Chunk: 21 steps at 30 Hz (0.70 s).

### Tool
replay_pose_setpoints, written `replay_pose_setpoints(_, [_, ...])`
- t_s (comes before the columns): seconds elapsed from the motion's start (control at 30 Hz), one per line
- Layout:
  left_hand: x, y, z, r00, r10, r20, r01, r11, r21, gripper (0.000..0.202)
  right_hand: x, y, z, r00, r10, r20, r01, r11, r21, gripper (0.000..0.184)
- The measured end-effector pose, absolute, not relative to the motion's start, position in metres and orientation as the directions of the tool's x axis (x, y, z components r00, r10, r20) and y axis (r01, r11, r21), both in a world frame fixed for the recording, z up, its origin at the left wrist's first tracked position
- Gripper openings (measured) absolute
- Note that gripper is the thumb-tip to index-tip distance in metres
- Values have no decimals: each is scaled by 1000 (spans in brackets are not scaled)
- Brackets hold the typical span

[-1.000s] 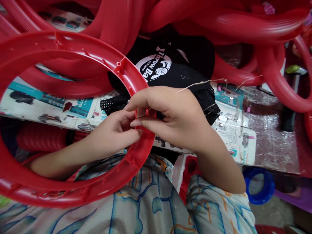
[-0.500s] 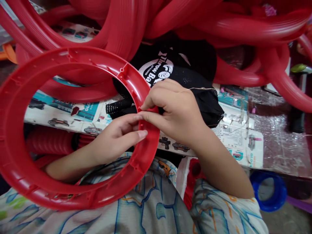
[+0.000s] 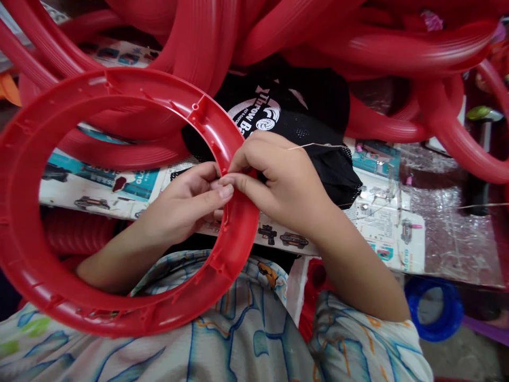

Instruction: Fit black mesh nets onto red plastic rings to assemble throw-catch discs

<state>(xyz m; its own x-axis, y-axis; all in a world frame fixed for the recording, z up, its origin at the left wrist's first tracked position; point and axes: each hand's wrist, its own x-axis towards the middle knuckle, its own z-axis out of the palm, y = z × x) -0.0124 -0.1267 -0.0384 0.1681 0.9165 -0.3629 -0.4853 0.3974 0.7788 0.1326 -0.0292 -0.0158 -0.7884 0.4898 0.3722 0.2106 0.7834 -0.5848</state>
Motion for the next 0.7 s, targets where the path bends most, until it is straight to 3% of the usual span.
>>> replay_pose_setpoints(0.2, [-14,-125,-42,82,929,-361,-309,368,877,16,133,-34,-17,-806,515,293,249,744,-620,9])
replay_pose_setpoints(0.4, [-11,-124,-45,83,929,-361,-181,371,911,23,137,-39,-21,-688,622,372,191,651,-735,18])
replay_pose_setpoints(0.57, [-10,-131,-50,88,928,-362,15,362,932,21,138,-36,-15,-798,442,410,104,770,-629,18])
replay_pose_setpoints(0.7, [-9,-135,-49,99,921,-376,58,372,927,21,136,-33,-18,-804,462,374,180,789,-588,13])
